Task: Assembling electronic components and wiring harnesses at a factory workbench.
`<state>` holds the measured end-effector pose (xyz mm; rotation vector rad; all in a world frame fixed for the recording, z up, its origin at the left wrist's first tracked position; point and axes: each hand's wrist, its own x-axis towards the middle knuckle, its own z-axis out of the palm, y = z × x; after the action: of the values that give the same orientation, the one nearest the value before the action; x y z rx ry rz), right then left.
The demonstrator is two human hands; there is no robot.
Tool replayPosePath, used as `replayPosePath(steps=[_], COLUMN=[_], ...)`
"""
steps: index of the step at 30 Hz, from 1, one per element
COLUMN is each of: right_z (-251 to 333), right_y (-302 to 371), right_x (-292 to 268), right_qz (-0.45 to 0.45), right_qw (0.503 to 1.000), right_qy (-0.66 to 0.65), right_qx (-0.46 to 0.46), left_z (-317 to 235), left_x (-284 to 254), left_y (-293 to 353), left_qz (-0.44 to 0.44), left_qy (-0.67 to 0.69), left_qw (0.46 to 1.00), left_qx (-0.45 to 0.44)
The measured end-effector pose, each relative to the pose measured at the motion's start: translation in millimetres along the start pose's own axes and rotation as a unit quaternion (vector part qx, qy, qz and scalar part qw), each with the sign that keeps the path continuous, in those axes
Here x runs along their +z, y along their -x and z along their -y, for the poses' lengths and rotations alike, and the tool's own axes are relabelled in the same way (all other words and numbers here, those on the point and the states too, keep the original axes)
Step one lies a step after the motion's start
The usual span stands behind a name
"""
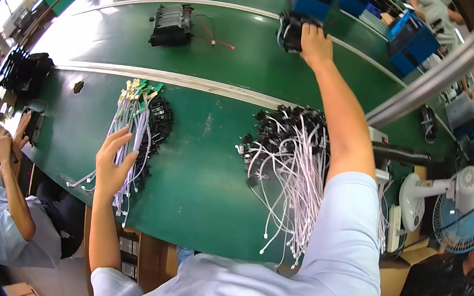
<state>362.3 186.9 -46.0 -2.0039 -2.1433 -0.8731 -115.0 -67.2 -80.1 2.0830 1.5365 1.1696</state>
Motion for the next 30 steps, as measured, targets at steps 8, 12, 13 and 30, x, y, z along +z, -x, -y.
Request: replayPosePath(steps=[8,12,13,30], right_z=[33,22,38,56], right_y=[-3,33,57,381], right_x=[4,-59,-85,-145], right_qz=[0.128,0.113,0.123,-0.046], right_qw=[0.990,0.964,0.946,0.893], right_qy=[0.057,-0.183,-0.244,-0.428], right_qx=[-0.005,-0.154,-0.174,-0.132], left_z=[12,14,16,37], left_x=[-8,7,9,79], left_y=[14,-7,-9,-34], left_qz=[-0.009,0.010,0.012,0.115], left_qy=[-0.025,-0.073,-0.092,-0.262], left_qw=[1.000,0.997,0.995,0.954], left_qx=[-0.013,0.018,0.028,0.086])
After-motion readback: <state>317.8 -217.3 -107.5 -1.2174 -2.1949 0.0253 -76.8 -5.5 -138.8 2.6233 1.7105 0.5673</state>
